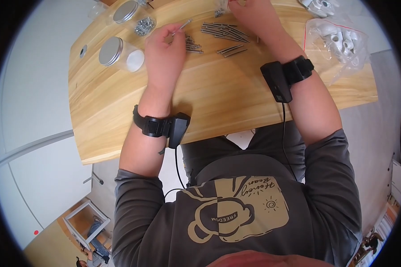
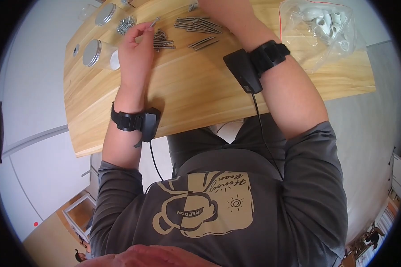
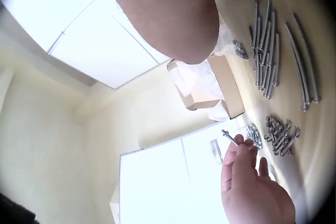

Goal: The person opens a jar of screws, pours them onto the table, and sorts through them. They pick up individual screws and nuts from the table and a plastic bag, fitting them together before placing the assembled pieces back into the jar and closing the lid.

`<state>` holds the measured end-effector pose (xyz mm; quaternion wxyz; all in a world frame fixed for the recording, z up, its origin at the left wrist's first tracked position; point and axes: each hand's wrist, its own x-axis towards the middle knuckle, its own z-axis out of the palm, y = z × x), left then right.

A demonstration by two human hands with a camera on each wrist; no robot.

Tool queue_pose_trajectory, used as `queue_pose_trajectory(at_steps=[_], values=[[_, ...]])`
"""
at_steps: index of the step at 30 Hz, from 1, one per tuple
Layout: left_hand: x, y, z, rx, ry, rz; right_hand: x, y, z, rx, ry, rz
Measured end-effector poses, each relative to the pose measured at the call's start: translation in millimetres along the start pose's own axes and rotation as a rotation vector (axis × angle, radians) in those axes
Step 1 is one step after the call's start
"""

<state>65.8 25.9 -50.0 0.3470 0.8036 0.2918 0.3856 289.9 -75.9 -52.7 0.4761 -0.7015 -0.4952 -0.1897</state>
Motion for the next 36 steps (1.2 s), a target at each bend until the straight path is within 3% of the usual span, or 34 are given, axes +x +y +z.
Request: queue_pose_trajectory(at_steps=[2,4,8,10,13,17,19,22,25,28,32,34,36], values=[[-0.2,-3.5,2.3,-0.009,-0.033,0.004,-1.1,3.6,-1.2,-0.041,0.005,-0.060],[-1.2,-7.8,4.5,0.120,-0.106,-0.003,1.8,-2.3,-11.2,-0.033,-0.285,0.182],[-1.5,-6.8,2.5,0.231,-0.135,0.115,0.9,-0.8,-11.6,-0.028,-0.328,0.225],[-3.1,-8.8,2.8,0.309,-0.102,0.169,0.2,3.2,-3.8,-0.155,-0.317,0.254],[-4.3,-4.4,1.3,0.338,-0.130,0.122,6.0,-9.2,-10.4,-0.163,-0.423,0.300],[-5.8,0.7,2.4,0.316,-0.083,0.167,2.3,-8.8,-8.5,-0.176,-0.403,0.291],[-4.5,4.6,2.2,0.265,-0.108,0.355,4.3,-10.3,-12.1,-0.125,-0.479,0.311],[-8.3,7.4,4.5,0.214,-0.219,0.465,4.1,-11.6,-6.0,-0.231,-0.466,0.314],[-13.5,15.5,2.1,0.257,-0.371,0.452,2.7,-20.0,-11.8,-0.230,-0.471,0.305],[-13.7,14.5,3.7,0.278,-0.416,0.468,1.3,-12.3,-8.0,-0.158,-0.445,0.318],[-13.5,12.5,4.9,0.283,-0.415,0.464,-0.1,-11.5,-6.9,-0.168,-0.410,0.279],[-13.8,11.0,5.7,0.282,-0.401,0.467,2.8,-16.5,-10.5,-0.184,-0.510,0.334],[-13.6,11.6,5.6,0.279,-0.389,0.464,1.9,-15.4,-10.4,-0.179,-0.491,0.336]])
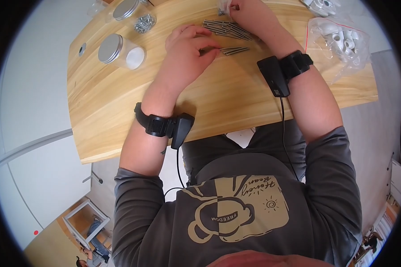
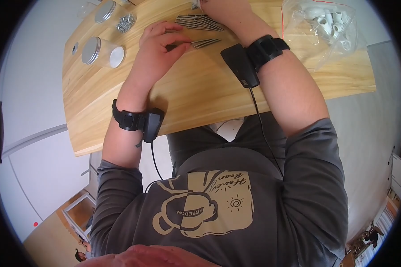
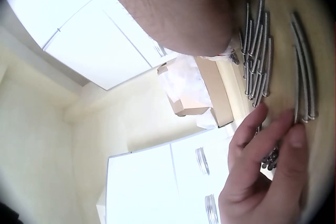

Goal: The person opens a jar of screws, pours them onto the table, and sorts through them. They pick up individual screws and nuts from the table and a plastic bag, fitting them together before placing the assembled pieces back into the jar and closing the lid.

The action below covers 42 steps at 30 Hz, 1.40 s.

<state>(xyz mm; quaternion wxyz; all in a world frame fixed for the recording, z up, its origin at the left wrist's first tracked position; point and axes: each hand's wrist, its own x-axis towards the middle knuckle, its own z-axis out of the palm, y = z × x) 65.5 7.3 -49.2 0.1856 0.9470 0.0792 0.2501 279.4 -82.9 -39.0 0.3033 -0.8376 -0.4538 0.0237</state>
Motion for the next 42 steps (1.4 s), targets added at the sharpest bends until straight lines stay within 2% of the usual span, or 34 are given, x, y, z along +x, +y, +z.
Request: queue_pose_trajectory(at_steps=[5,8,10,13,16,20,26,28,32,38,40,41,42], values=[[3.7,0.2,-3.9,-0.010,0.055,-0.013,3.9,4.8,4.5,-0.031,0.053,-0.011],[5.0,-0.6,-4.3,-0.034,0.070,-0.064,2.8,6.0,3.7,0.063,0.044,-0.046],[4.9,-1.7,-0.1,-0.108,0.221,-0.126,-0.8,0.7,2.7,0.002,0.060,-0.036],[5.7,0.4,-2.2,-0.140,0.255,-0.190,6.8,12.8,12.6,-0.087,0.051,-0.094],[3.8,-0.7,-3.6,-0.103,0.221,-0.209,5.3,3.0,3.7,-0.101,0.011,-0.013],[4.0,-3.6,-2.5,-0.096,0.229,-0.201,-1.8,-0.8,-7.5,-0.013,0.030,-0.054],[4.0,-2.7,-3.0,-0.088,0.239,-0.198,8.1,9.0,6.0,0.069,0.159,-0.026],[3.6,-2.5,-3.2,-0.095,0.231,-0.209,9.9,11.3,8.0,0.093,0.221,-0.091],[3.6,-1.3,-3.6,-0.110,0.233,-0.212,6.0,4.8,0.6,0.139,0.231,-0.190],[5.4,2.3,-2.7,-0.182,0.288,-0.199,4.4,1.8,-3.7,0.386,0.106,-0.025],[3.3,0.7,-3.6,-0.124,0.230,-0.215,5.7,4.1,1.7,0.435,0.214,-0.136],[2.9,0.0,-3.7,-0.124,0.230,-0.216,9.6,8.4,6.6,0.435,0.213,-0.136],[2.8,-0.8,-3.4,-0.127,0.228,-0.213,14.8,12.8,11.0,0.267,0.242,-0.130]])
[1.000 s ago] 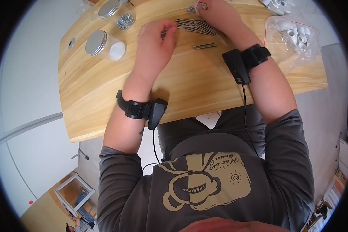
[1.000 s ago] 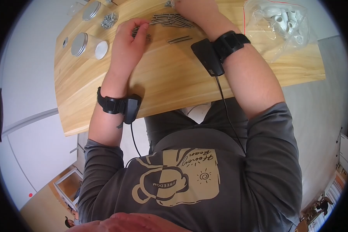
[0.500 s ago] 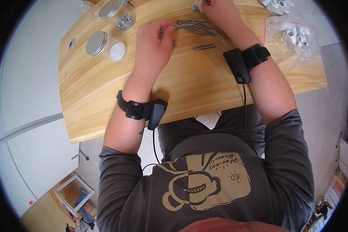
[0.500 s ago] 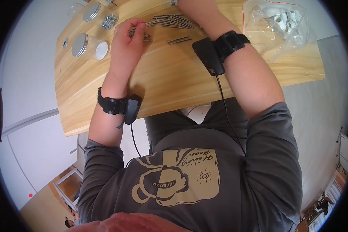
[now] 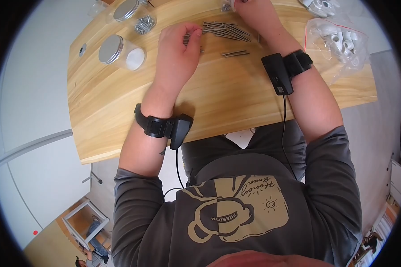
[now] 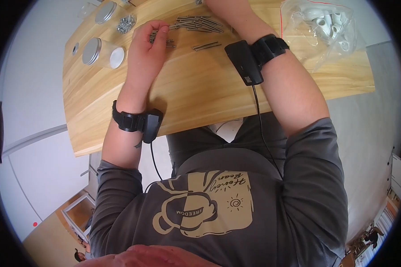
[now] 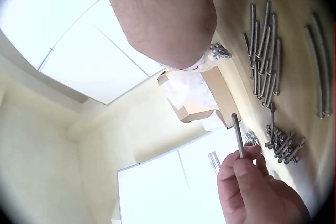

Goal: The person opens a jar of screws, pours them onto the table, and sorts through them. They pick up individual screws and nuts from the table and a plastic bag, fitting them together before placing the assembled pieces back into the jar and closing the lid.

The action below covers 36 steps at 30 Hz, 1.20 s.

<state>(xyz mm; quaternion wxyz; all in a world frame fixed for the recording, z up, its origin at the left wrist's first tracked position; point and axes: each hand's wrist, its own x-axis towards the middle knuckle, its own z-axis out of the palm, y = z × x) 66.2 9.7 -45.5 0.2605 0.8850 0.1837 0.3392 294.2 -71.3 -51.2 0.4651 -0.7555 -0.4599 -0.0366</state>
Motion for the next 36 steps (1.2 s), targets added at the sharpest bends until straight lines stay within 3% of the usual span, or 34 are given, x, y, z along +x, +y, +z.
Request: queue_pose_trajectory(at_steps=[2,4,7,11,13,16,23,28,36], values=[[0.0,-0.2,0.3,-0.004,-0.002,0.002,0.9,1.1,0.2,-0.168,0.015,-0.017],[0.2,0.4,0.5,-0.009,-0.001,0.002,-3.8,-8.8,-6.5,0.085,-0.004,-0.029],[-0.4,2.5,0.1,-0.021,-0.008,-0.010,-9.1,-20.6,-11.8,0.217,-0.001,0.057],[-0.3,1.3,0.5,-0.022,-0.002,0.002,-3.4,-14.8,-14.7,0.123,-0.103,0.100],[-0.4,1.3,0.5,-0.021,0.000,0.004,-3.1,-11.8,-12.9,0.293,-0.151,0.137],[-0.7,2.7,-0.3,-0.024,0.003,0.017,-6.1,-16.7,-10.5,0.145,-0.053,0.033],[-0.1,4.6,1.9,-0.086,0.047,0.037,-4.8,-10.2,-9.0,0.223,-0.144,0.122],[-1.2,3.1,1.7,-0.036,0.005,0.013,-6.9,-8.5,-4.5,0.195,-0.042,0.004],[-0.8,3.3,1.4,-0.055,0.023,0.031,-5.8,-7.8,-4.1,0.260,-0.068,0.067]])
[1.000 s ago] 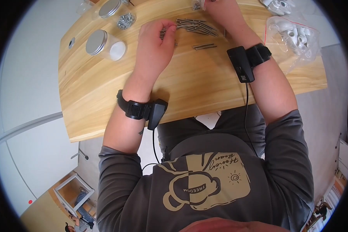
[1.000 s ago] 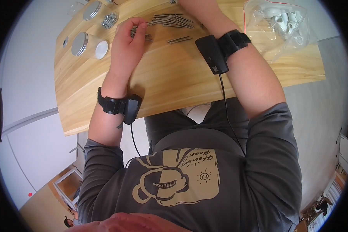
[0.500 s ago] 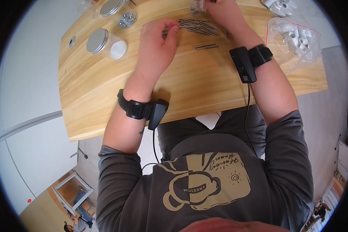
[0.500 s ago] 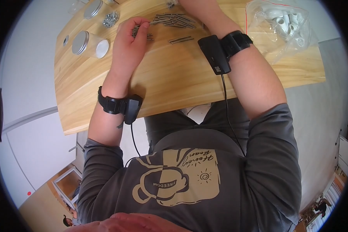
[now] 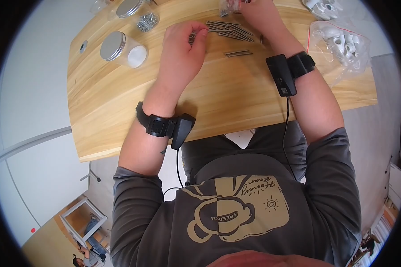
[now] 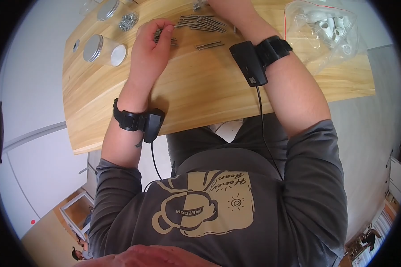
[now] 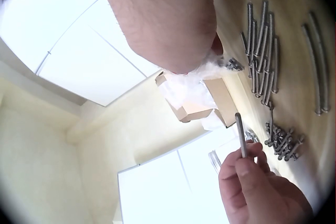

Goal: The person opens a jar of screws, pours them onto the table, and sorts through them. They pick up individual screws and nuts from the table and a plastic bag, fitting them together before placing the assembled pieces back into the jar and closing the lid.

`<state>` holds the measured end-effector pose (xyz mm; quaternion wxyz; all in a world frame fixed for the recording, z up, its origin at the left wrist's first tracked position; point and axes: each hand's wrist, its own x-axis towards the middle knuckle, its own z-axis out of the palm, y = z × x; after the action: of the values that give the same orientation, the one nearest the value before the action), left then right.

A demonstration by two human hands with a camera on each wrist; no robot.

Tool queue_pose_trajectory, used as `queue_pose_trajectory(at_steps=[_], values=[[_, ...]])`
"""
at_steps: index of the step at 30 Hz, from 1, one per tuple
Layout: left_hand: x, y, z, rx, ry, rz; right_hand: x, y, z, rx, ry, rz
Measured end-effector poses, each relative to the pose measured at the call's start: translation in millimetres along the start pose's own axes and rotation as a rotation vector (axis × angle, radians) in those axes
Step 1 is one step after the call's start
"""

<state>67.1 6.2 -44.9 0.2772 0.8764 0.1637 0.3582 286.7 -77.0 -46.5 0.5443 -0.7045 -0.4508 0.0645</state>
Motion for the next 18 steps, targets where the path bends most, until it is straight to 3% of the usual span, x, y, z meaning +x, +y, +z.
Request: queue_pose_trajectory(at_steps=[5,7,10,18], values=[[-0.4,-1.3,0.1,0.018,-0.029,-0.003,-2.9,-5.9,-4.5,0.171,-0.126,-0.045],[-0.3,-0.8,-0.2,0.029,-0.029,-0.012,-4.3,-18.8,-4.8,0.002,-0.104,0.163],[-0.6,-1.7,0.2,0.012,-0.026,0.001,-5.3,-14.3,-2.1,-0.002,-0.075,0.092],[-0.7,-0.7,-0.4,0.013,-0.026,0.004,-3.0,-8.2,2.4,0.043,-0.108,0.103]])
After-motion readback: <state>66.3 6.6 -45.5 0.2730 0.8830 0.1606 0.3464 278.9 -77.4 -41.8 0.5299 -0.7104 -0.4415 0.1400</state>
